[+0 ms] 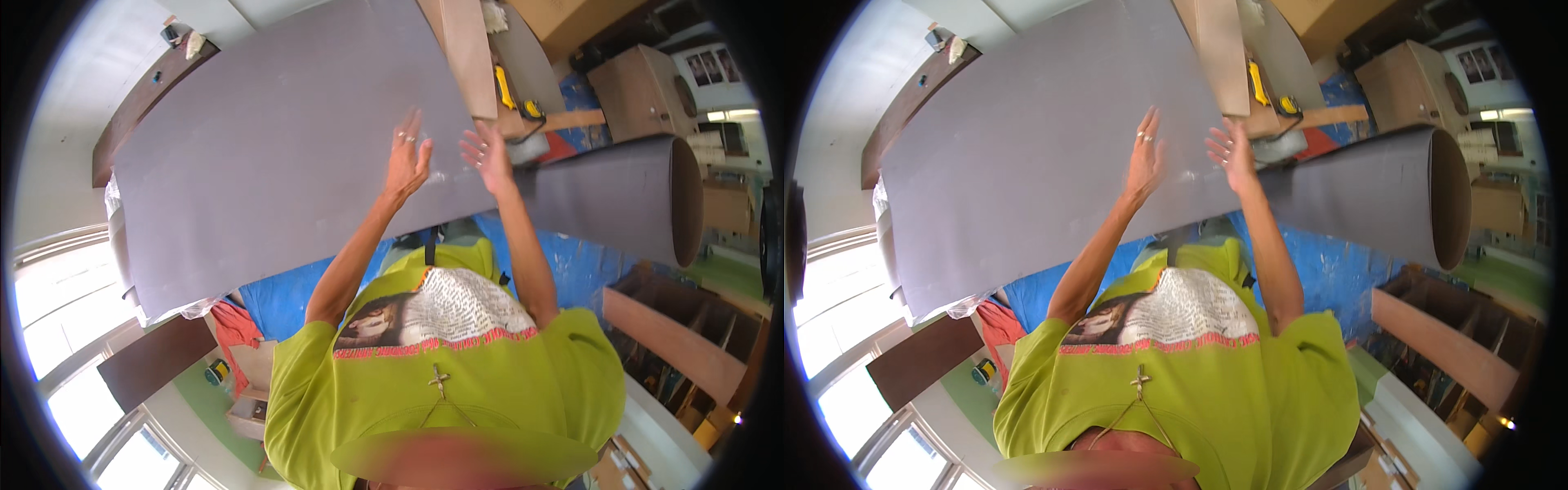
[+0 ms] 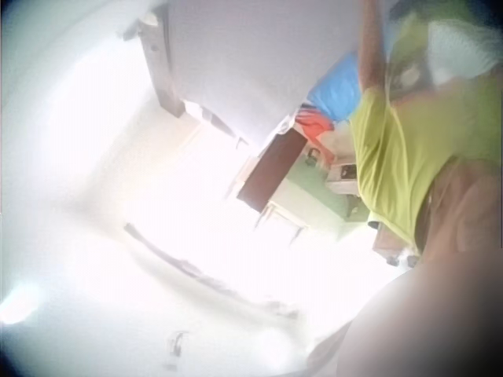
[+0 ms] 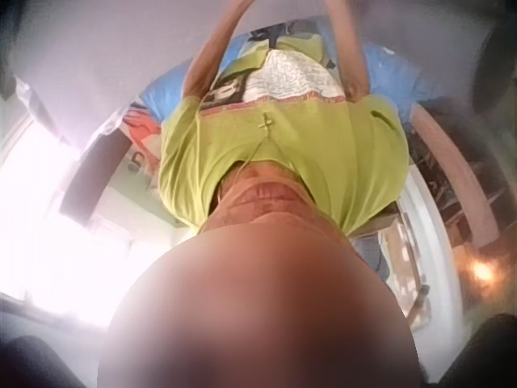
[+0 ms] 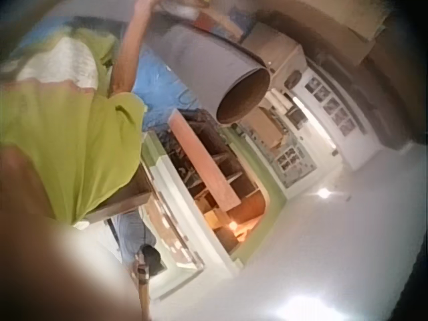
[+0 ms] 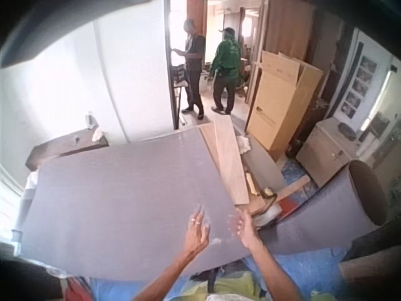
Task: The person measures a large sheet of laminate with a tape measure and marks it with a pencil. They then use a straightedge and utility knife to score and cut the laminate along the marked line. Finally, they lift the cut piece and place it against a wall.
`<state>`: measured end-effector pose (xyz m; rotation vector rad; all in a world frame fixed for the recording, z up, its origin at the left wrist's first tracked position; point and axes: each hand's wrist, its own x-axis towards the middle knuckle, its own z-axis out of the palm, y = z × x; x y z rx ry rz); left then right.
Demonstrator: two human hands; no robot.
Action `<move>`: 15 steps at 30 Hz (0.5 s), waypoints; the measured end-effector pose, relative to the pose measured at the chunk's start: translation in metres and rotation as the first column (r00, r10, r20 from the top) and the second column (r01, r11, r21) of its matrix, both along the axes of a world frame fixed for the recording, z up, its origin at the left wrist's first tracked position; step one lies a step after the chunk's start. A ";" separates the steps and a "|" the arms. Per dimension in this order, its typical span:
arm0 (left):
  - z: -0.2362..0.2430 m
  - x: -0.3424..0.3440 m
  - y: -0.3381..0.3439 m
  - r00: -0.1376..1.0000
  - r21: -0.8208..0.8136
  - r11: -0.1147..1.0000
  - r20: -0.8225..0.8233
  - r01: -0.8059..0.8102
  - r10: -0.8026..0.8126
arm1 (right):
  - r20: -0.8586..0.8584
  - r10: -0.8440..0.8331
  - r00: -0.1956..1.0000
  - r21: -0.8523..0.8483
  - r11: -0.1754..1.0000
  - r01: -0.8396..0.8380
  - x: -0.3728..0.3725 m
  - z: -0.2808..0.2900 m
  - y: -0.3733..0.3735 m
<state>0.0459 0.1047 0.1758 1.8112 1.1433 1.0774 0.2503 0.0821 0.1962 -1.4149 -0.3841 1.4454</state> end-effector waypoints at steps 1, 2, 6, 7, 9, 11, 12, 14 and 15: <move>0.006 0.010 -0.005 0.997 0.110 0.991 0.000 0.071 -0.071 | -0.046 0.072 0.996 0.004 0.997 -0.072 -0.016 -0.013 0.000; 0.009 0.018 -0.013 0.990 0.199 0.970 -0.031 0.142 -0.138 | -0.061 0.093 0.994 -0.060 0.994 -0.096 -0.032 -0.023 -0.007; -0.013 -0.001 -0.027 0.944 0.301 0.907 -0.245 0.293 -0.223 | -0.561 0.200 0.804 0.116 0.980 -0.163 -0.068 -0.030 -0.035; -0.024 -0.018 -0.022 0.904 0.262 0.929 -0.404 0.262 -0.141 | -0.645 0.313 0.697 0.254 0.948 -0.191 -0.070 -0.026 -0.034; -0.047 -0.065 -0.031 0.887 0.110 0.991 -0.461 0.082 -0.023 | -0.585 0.337 0.737 0.175 0.940 -0.291 -0.049 -0.015 -0.041; -0.064 -0.114 -0.043 0.909 -0.001 0.998 -0.412 -0.060 0.055 | -0.315 0.459 0.831 0.244 0.885 -0.397 -0.017 -0.014 -0.049; -0.068 -0.137 -0.056 0.887 0.000 0.996 -0.454 -0.092 0.082 | -0.149 0.368 0.918 0.167 0.924 -0.344 0.001 -0.020 -0.055; -0.074 -0.171 -0.085 0.892 -0.040 0.981 -0.423 -0.192 0.157 | 0.558 0.224 0.799 0.065 0.948 -0.312 0.031 -0.046 -0.061; -0.075 -0.183 -0.102 0.883 -0.012 0.973 -0.423 -0.230 0.203 | 0.623 0.138 0.770 0.105 0.961 -0.257 0.046 -0.062 -0.066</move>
